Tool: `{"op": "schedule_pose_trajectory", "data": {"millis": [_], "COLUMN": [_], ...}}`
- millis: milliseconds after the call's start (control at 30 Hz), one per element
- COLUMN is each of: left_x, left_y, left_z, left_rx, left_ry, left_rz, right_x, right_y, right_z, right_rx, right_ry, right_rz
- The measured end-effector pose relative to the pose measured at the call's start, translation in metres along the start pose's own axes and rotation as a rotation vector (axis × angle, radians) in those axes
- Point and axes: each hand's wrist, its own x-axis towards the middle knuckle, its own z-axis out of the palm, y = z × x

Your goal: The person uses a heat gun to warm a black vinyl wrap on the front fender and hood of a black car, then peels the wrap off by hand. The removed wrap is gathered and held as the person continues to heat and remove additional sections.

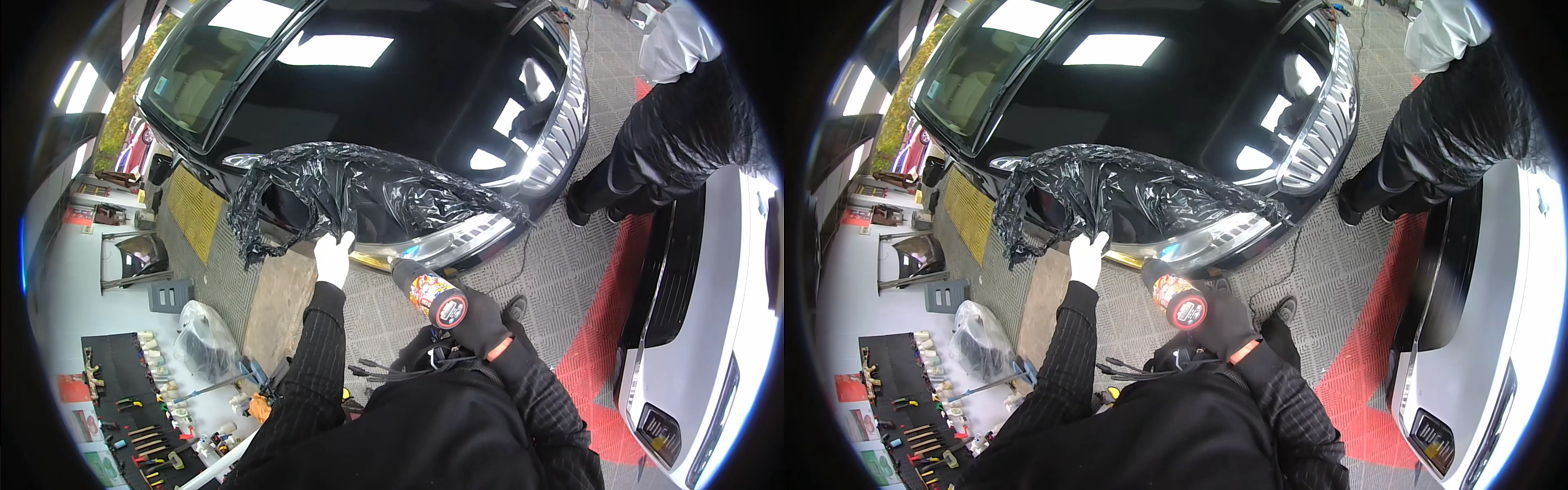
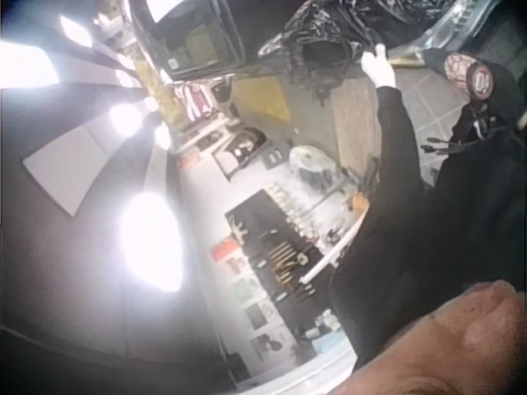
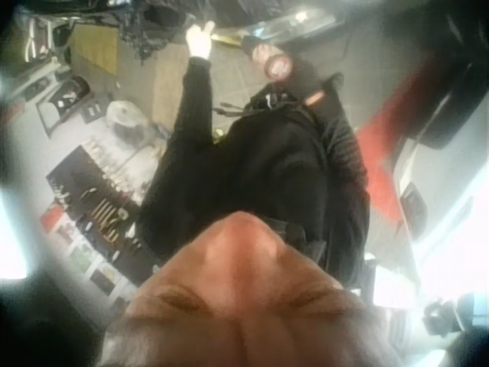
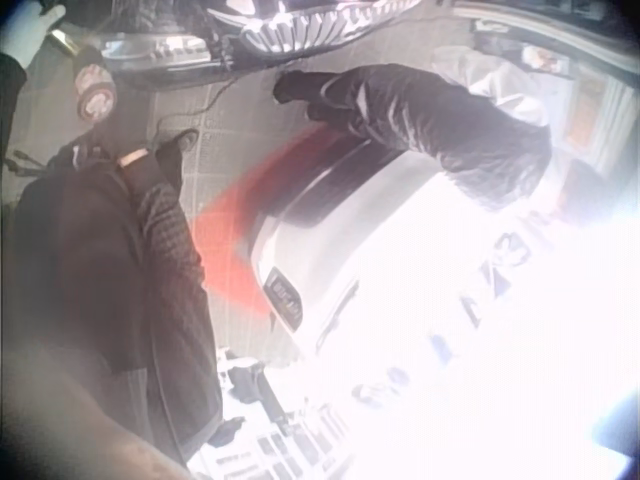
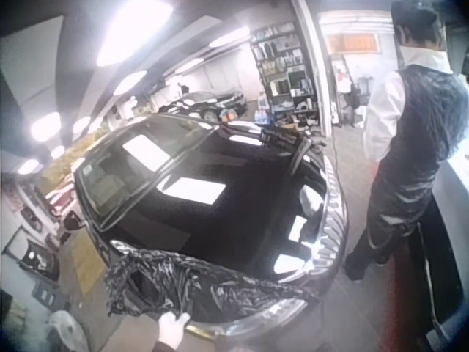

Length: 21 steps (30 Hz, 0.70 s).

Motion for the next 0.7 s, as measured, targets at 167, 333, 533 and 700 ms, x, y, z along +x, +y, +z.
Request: {"op": "schedule_pose_trajectory", "data": {"millis": [167,333,533,700], "left_x": [-0.002,-0.002,-0.012,-0.015], "left_y": [0.012,0.024,0.030,0.030], "left_z": [-0.007,-0.012,-0.013,-0.011], "left_rx": [-0.077,-0.244,-0.330,-0.411], "left_ry": [-0.059,-0.123,-0.160,-0.162], "left_rz": [-0.062,-0.228,-0.189,-0.227], "right_x": [-0.001,0.000,-0.003,0.000], "right_y": [0.000,0.002,-0.003,-0.005], "right_z": [-0.006,-0.010,-0.022,-0.029], "right_rx": [-0.001,0.031,0.022,0.016], "right_ry": [-0.036,-0.007,-0.082,-0.121], "right_rz": [0.046,-0.009,0.052,0.099]}}
